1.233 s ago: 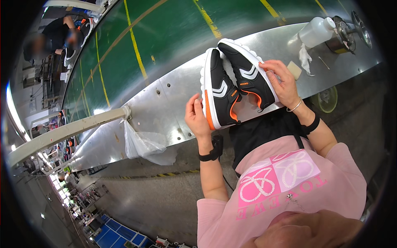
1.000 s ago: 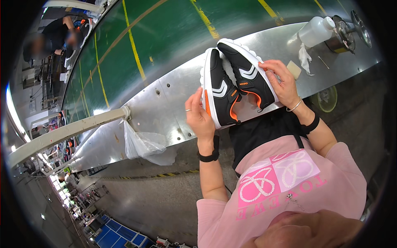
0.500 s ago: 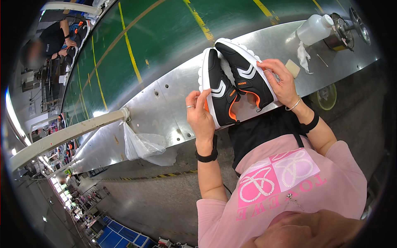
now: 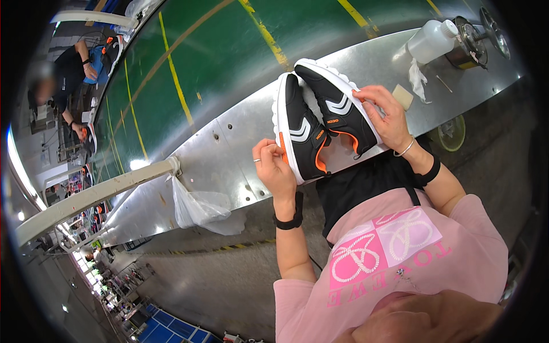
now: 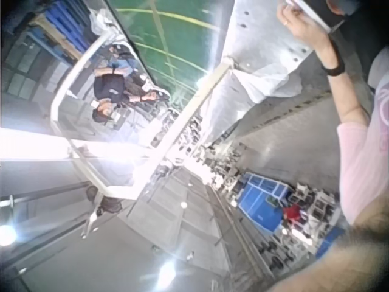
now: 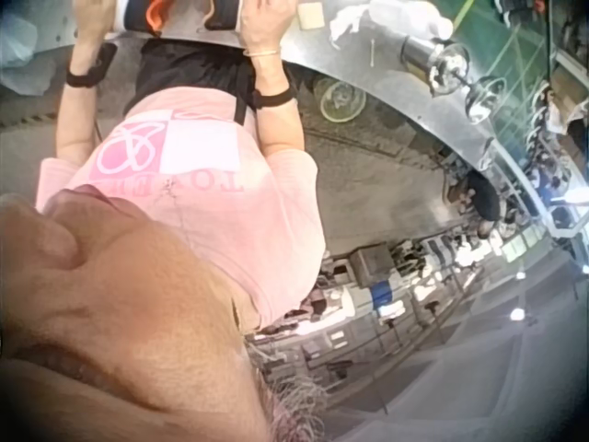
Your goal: The person wipes the soles of a pair of shoes with a cloth and places them on a conveyor belt, then repeats the process with a second pair.
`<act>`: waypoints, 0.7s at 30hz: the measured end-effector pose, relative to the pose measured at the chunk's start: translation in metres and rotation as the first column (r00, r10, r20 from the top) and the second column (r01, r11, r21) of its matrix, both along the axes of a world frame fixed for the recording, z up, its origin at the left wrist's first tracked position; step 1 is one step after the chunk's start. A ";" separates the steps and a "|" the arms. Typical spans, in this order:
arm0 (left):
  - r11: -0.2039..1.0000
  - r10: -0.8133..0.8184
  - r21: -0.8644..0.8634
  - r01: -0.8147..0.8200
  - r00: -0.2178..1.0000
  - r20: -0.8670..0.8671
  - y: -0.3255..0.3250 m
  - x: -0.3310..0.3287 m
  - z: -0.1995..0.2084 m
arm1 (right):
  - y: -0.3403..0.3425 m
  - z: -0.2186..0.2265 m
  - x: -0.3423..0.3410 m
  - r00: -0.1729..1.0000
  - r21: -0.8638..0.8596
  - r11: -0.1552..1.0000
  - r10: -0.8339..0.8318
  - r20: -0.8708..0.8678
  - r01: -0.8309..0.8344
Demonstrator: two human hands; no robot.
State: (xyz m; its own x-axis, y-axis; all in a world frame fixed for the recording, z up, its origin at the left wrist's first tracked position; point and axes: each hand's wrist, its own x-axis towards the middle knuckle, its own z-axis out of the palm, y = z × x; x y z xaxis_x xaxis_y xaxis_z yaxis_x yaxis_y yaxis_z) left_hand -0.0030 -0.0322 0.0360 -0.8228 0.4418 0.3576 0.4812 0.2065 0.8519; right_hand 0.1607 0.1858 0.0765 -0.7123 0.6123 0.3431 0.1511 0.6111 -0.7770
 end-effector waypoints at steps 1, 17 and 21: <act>1.000 0.000 0.004 0.000 1.000 -0.001 -0.001 0.000 0.000 | -0.001 0.000 0.000 1.000 -0.002 1.000 0.001 0.005 -0.001; 0.998 0.062 0.002 -0.063 0.989 0.135 0.000 0.001 -0.005 | 0.003 -0.006 0.005 0.998 -0.183 0.982 -0.041 0.047 0.049; 0.998 0.065 -0.017 -0.062 0.976 0.209 -0.003 -0.001 -0.007 | 0.005 -0.002 0.004 0.998 -0.163 0.986 -0.013 0.062 0.023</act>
